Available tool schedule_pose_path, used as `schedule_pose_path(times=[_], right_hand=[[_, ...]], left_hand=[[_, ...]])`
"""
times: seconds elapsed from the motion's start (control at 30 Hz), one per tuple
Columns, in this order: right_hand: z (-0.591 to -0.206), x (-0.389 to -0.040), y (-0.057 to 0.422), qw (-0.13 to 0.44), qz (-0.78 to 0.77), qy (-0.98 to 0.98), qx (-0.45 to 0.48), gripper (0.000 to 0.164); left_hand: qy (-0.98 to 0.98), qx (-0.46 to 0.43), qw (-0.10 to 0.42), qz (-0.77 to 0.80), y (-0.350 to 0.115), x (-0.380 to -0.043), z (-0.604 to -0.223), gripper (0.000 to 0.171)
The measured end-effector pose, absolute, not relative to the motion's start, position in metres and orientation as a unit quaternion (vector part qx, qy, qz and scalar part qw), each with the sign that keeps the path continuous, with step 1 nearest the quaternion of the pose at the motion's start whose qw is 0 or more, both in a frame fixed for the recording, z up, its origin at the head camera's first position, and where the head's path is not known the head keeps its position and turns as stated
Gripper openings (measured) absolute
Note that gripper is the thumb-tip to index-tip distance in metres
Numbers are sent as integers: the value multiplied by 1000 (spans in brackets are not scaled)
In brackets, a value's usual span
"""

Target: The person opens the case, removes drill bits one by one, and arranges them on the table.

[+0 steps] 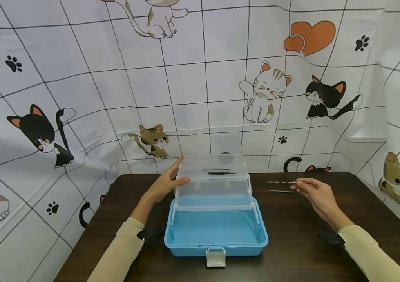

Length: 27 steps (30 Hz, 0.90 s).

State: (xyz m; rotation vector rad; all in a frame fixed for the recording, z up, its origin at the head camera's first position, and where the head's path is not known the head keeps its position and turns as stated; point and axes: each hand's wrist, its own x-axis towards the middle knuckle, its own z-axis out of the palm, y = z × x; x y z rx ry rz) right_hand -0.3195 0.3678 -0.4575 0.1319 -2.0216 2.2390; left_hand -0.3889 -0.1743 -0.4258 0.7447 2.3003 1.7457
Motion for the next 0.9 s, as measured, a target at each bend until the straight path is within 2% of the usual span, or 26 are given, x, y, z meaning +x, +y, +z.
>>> schedule_pose_path(times=[0.2,0.47,0.9], right_hand=[[-467,-310,379,72,676,-733,18,46],[-477,-307,375,103,601,-792,27,47],[-483,-305,370,232,354,-903,74,15]], left_hand=[[780,252,67,569,-175,-388,-425,98],[785,246,65,565,-176,-387,-425,98],[793,242,59,556,-175,-386,-427,97]])
